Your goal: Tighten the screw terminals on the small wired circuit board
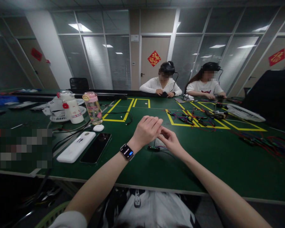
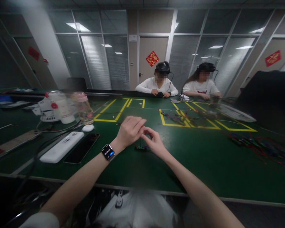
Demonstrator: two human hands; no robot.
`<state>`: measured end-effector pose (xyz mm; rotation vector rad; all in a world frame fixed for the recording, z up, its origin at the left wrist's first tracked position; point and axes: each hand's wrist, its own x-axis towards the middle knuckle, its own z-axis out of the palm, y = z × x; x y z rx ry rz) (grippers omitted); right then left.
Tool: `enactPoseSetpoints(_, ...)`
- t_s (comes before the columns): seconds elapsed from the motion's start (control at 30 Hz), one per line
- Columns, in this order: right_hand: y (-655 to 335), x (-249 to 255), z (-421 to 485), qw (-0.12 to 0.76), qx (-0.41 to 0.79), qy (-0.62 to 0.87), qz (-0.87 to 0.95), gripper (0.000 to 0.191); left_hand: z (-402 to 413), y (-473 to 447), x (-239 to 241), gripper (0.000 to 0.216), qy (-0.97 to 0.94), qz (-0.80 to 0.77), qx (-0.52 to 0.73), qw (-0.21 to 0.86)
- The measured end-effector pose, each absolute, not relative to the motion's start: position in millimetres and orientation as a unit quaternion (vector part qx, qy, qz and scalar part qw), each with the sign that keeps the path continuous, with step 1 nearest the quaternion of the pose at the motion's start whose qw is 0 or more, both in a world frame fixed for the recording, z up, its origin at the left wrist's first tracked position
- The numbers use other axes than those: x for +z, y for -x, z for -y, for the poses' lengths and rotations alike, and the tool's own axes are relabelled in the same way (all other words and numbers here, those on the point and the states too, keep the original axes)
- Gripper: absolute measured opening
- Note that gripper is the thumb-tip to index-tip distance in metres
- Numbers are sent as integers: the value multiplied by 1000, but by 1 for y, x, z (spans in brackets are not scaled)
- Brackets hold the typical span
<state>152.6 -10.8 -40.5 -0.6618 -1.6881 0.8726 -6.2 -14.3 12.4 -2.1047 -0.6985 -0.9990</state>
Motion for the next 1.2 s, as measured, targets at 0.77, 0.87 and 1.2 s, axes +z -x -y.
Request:
enactPoseSetpoints(0.77,-160,-34,8,513,422,239,708,26,15,3,12,21,808,242,-407,350)
enactPoseSetpoints(0.87,-156,-35,6,512,418,242,710,27,16,2,12,20,807,250,-408,345)
enactPoseSetpoints(1.2,-154,-32,6,550,405,264,681,28,16,1,11,24,801,238,-415,359)
